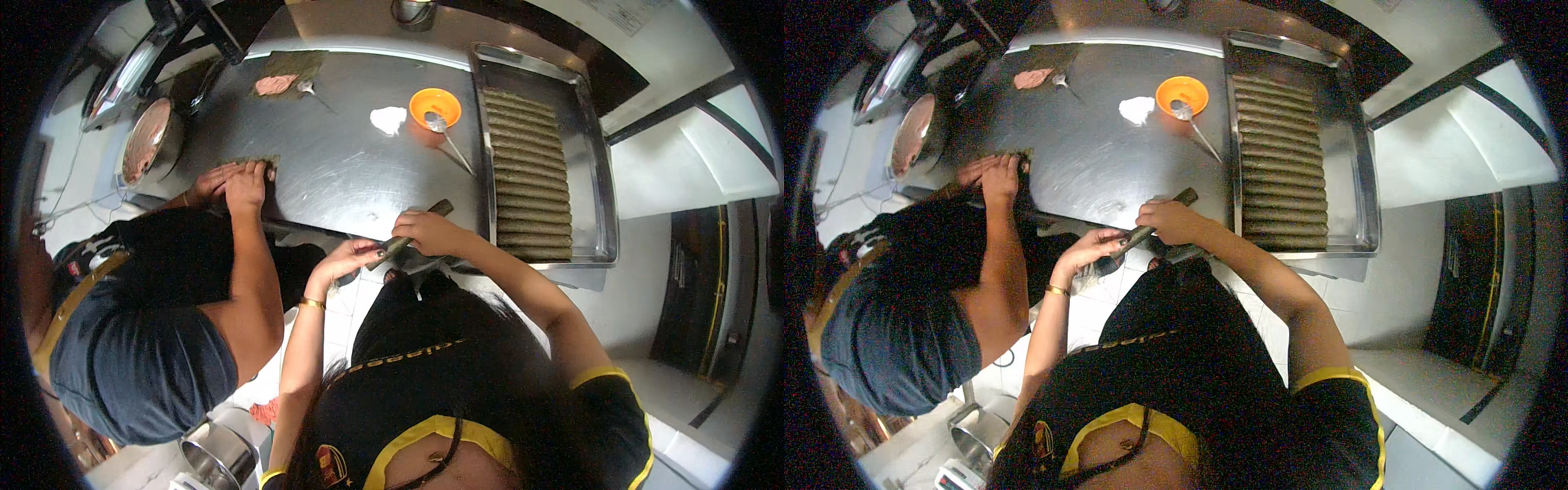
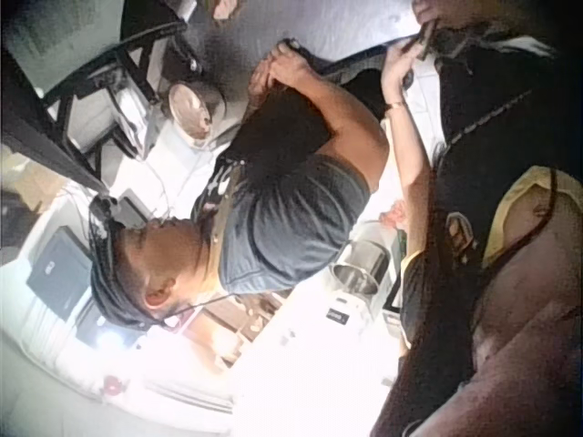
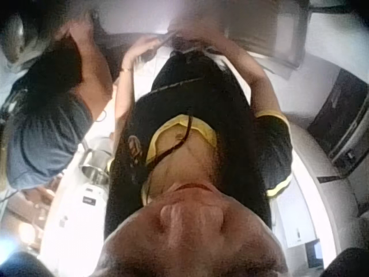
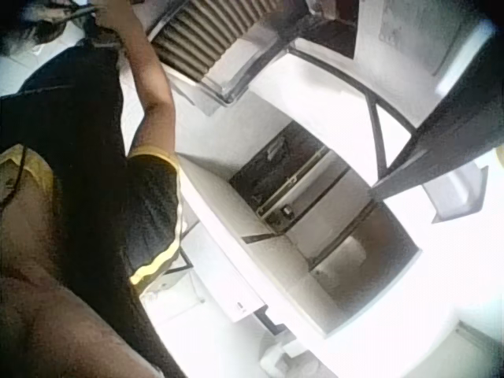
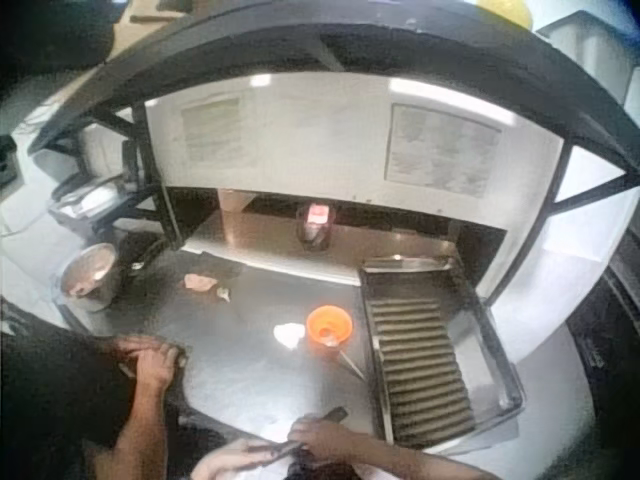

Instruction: The person spreads a pink paste onto a sheet of seaweed using a spoon. They then roll the seaweed into a cylindrical shape and place it on a tray.

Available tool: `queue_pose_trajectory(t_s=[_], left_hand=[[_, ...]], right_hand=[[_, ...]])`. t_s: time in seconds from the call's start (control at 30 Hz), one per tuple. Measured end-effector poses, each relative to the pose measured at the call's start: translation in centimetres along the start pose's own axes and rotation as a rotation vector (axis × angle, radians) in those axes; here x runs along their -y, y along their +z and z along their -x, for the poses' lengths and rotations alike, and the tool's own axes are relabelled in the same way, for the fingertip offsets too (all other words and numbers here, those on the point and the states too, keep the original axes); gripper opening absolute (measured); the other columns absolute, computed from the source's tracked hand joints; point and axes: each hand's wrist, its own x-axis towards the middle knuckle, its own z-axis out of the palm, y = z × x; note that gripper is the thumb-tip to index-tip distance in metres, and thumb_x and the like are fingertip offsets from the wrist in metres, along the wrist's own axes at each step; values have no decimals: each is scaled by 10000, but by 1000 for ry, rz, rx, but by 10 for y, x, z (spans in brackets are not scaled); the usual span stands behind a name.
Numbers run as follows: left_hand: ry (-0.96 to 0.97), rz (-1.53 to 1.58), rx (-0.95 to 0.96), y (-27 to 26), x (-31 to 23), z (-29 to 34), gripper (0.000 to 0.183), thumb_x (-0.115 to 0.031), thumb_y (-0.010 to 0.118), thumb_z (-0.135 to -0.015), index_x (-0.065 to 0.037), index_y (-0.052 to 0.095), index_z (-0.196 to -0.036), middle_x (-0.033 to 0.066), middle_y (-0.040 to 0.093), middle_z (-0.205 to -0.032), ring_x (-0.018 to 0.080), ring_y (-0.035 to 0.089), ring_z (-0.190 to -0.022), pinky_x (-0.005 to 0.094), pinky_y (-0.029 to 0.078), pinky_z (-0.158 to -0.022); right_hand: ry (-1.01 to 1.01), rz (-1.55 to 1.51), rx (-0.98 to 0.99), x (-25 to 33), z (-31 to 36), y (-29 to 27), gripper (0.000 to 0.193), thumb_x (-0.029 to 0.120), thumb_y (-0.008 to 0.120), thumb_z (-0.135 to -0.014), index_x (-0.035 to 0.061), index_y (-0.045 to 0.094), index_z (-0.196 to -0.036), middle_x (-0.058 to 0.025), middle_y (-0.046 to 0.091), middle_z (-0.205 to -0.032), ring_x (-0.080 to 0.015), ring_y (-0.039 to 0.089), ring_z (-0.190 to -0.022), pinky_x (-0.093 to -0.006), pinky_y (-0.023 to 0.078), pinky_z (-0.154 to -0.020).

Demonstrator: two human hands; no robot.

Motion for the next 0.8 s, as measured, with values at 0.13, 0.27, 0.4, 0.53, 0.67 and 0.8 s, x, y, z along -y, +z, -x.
queue_pose_trajectory(t_s=[0.13,0.27,0.4,0.53,0.67,0.8], left_hand=[[110,-38,-127,17,-12,-5,245,-91,687,-761,20,617,-968,0,619,-838,63,546,-752,220,459,-681],[222,-216,-229,19,-22,-1,228,-84,705,-708,27,636,-894,31,643,-785,80,568,-712,239,467,-668],[202,-466,-312,19,-52,17,292,-165,706,-671,-25,653,-922,125,662,-814,184,636,-732,297,487,-704],[219,-540,-304,14,-62,25,297,-148,720,-662,-4,651,-913,104,672,-805,143,629,-722,284,493,-691],[175,-561,-389,26,-84,38,285,-135,724,-643,-13,650,-888,139,665,-823,229,648,-764,311,489,-717],[165,-528,-470,46,-117,58,269,-130,724,-650,-21,647,-884,115,670,-797,190,641,-743,312,490,-716]], right_hand=[[27,35,109,0,0,-7,350,-2,608,-642,42,573,-987,-82,547,-986,-269,522,-960,-374,430,-857],[-7,10,41,2,-4,-17,393,38,631,-648,55,566,-1035,-84,542,-1000,-275,520,-971,-387,425,-863],[19,-72,109,-5,-9,-21,408,67,643,-645,63,577,-1048,-90,548,-986,-290,525,-973,-399,422,-858],[19,-202,149,-9,-12,-22,345,97,631,-666,69,610,-1009,-106,575,-945,-303,555,-925,-401,442,-804],[-94,-249,116,-5,-18,-34,297,114,619,-678,56,626,-970,-132,583,-892,-331,573,-843,-409,459,-762],[-114,-212,119,9,-10,-70,371,72,654,-653,33,609,-1020,-125,572,-909,-314,579,-850,-388,464,-739]])
